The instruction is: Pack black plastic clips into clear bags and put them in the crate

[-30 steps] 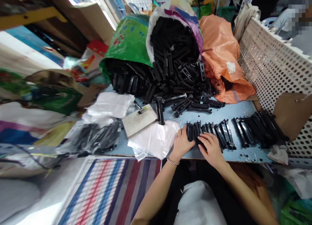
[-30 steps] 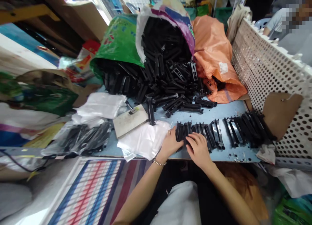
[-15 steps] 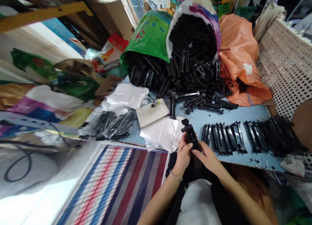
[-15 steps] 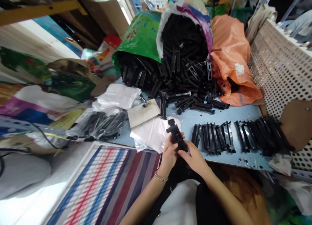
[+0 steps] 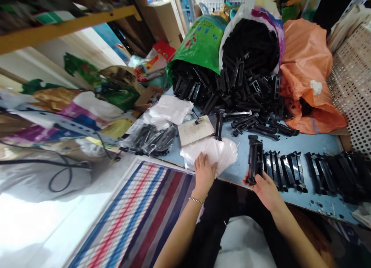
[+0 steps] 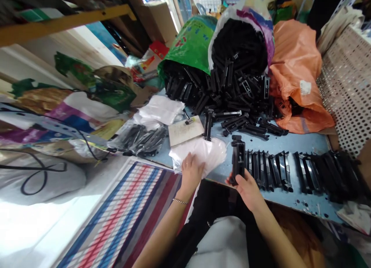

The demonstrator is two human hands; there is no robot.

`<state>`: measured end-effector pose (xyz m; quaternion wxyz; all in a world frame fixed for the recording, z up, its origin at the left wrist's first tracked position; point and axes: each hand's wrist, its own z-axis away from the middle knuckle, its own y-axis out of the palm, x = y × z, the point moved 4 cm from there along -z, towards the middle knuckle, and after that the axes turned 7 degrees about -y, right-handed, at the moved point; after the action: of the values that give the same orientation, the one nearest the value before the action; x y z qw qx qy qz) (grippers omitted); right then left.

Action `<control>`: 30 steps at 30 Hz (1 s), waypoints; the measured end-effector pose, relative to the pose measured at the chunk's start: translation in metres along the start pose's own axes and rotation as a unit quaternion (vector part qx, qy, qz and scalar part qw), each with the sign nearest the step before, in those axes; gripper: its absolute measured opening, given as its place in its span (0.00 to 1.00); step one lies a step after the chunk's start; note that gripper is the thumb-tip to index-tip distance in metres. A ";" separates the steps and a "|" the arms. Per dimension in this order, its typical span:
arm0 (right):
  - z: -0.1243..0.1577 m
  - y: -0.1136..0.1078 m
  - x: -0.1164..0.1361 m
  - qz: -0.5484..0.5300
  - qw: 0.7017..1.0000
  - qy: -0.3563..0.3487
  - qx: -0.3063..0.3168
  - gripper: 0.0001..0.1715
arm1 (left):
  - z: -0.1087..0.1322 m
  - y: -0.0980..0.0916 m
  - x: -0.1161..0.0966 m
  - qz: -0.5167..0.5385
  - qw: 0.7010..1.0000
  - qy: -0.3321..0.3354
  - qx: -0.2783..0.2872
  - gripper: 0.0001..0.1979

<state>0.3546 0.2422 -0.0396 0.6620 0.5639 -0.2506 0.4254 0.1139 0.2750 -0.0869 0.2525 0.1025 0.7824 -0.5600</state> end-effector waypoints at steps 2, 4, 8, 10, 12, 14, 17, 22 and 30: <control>-0.012 0.020 -0.006 -0.031 0.999 0.023 0.024 0.24 | -0.007 0.001 0.004 -0.064 0.998 -0.006 0.005 0.26; -0.023 0.033 -0.013 -0.047 0.998 0.038 0.033 0.24 | -0.016 -0.004 0.012 -0.090 0.994 -0.064 -0.022 0.29; -0.049 0.050 -0.024 -0.072 0.996 0.040 0.035 0.25 | -0.026 -0.021 0.040 -0.128 0.975 -0.172 -0.052 0.31; -0.066 0.063 -0.032 -0.091 0.994 0.050 0.043 0.25 | -0.022 -0.027 0.053 -0.148 0.968 -0.191 -0.063 0.30; -0.083 0.081 -0.043 -0.103 0.989 0.081 0.068 0.28 | -0.014 -0.030 0.063 -0.160 0.963 -0.205 -0.073 0.29; -0.099 0.096 -0.057 -0.093 0.986 0.113 0.079 0.31 | -0.008 -0.031 0.071 -0.151 0.961 -0.220 -0.073 0.24; -0.114 0.100 -0.068 -0.058 0.995 0.078 0.021 0.32 | -0.008 -0.034 0.085 -0.082 0.961 -0.259 -0.058 0.13; -0.099 0.082 -0.055 -0.051 0.998 0.030 0.023 0.30 | -0.018 -0.047 0.087 0.199 0.939 -0.276 -0.043 0.15; -0.080 0.090 -0.058 -0.106 0.971 0.146 0.157 0.26 | -0.030 -0.026 0.028 0.325 0.928 -0.175 0.046 0.10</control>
<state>0.2366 0.3024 -0.0580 0.6361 0.6161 -0.0204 0.4641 0.0704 0.2906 -0.0719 0.5483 0.2631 0.6235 -0.4914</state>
